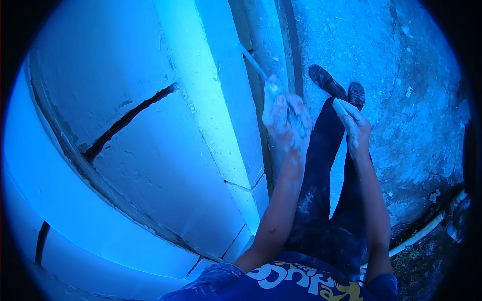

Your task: Apply plaster or filler to wall cracks and smooth with a spatula and sponge.

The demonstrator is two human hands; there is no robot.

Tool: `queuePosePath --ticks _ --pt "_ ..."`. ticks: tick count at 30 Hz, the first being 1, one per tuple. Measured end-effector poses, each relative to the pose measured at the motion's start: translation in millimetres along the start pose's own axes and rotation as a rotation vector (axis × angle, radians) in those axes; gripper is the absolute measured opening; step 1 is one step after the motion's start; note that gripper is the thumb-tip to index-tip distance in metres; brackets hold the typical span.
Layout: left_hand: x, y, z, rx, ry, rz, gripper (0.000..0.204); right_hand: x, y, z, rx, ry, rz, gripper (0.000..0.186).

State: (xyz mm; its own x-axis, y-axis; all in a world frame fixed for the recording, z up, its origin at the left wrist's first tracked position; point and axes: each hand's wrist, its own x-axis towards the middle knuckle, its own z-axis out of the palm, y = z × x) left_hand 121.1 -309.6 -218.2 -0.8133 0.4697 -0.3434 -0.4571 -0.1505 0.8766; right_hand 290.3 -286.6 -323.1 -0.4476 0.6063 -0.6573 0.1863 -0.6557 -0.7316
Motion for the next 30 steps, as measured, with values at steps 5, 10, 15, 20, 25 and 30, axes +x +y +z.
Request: queuePosePath --ticks 5,10,15,20,25,30 --pt "15.5 10.6 10.4 0.068 0.008 -0.016 0.052 5.1 -3.6 -4.5 0.010 -0.035 -0.029 0.037" --pt "10.1 -0.5 0.3 0.139 -0.055 0.016 0.058 7.8 -1.2 -12.6 -0.010 -0.059 -0.067 0.037" --pt "-85.3 23.7 -34.9 0.563 -0.032 -0.055 0.052 2.8 -32.7 14.9 0.080 -0.034 -0.031 0.039" --pt "-95.2 104.1 -12.6 0.794 0.005 0.249 0.044 29.4 -101.3 63.7 -0.019 -0.139 -0.461 0.042" --pt "-14.8 133.4 -33.0 0.867 0.135 0.452 0.051 73.9 -155.6 144.4 -0.023 -0.104 -0.741 0.042" --pt "12.9 137.7 -33.8 0.688 -0.030 0.498 0.059 37.6 -142.7 179.1 -0.022 0.000 -0.804 0.047"
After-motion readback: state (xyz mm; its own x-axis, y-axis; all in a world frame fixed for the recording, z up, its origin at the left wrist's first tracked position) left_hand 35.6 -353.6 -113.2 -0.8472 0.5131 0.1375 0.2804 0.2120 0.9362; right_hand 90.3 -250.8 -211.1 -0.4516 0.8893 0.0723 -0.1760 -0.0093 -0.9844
